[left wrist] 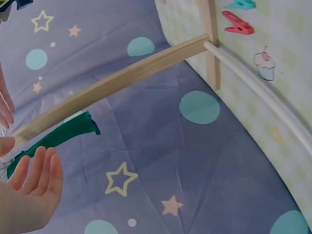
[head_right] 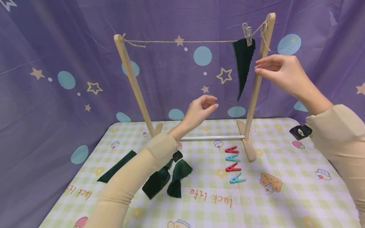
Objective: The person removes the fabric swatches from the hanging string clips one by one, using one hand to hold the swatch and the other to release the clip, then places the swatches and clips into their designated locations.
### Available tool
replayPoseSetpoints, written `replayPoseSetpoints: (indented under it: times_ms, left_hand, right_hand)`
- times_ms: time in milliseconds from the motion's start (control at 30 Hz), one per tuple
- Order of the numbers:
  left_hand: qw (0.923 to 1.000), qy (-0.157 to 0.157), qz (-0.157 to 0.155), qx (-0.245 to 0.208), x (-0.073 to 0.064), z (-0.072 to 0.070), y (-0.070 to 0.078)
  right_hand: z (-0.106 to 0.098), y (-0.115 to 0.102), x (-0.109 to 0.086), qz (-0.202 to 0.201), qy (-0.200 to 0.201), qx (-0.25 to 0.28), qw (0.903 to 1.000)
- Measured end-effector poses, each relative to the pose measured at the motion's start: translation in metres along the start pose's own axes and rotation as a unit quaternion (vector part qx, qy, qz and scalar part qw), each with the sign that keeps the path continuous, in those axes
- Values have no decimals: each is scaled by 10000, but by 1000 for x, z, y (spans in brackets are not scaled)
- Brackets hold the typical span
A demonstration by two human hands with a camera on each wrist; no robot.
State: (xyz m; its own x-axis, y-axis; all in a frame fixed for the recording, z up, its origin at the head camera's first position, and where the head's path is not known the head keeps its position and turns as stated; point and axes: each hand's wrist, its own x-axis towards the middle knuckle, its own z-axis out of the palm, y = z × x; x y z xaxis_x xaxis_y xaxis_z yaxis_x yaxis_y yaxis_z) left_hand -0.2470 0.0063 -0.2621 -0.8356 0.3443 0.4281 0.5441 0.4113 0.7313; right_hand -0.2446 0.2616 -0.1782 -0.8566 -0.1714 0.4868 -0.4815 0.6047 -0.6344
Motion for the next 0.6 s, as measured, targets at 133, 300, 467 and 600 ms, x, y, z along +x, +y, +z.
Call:
replayPoseSetpoints:
  times_ms: [133,300,467,600]
  left_hand:
    - [9999,101,97,-28,10,3,6]
    - [9998,204,42,-46,26,9,11]
    - [9996,241,-17,-178,38,16,13]
    - [9993,236,-141,-241,47,22,14]
  right_hand:
    - [-4,-6,8,-173,210,-19,9996]
    - [-10,-14,19,-427,520,30,9977]
    - [-13,-21,29,-445,762,107,9960]
    - [-13,-24,35,-459,846,91,9953]
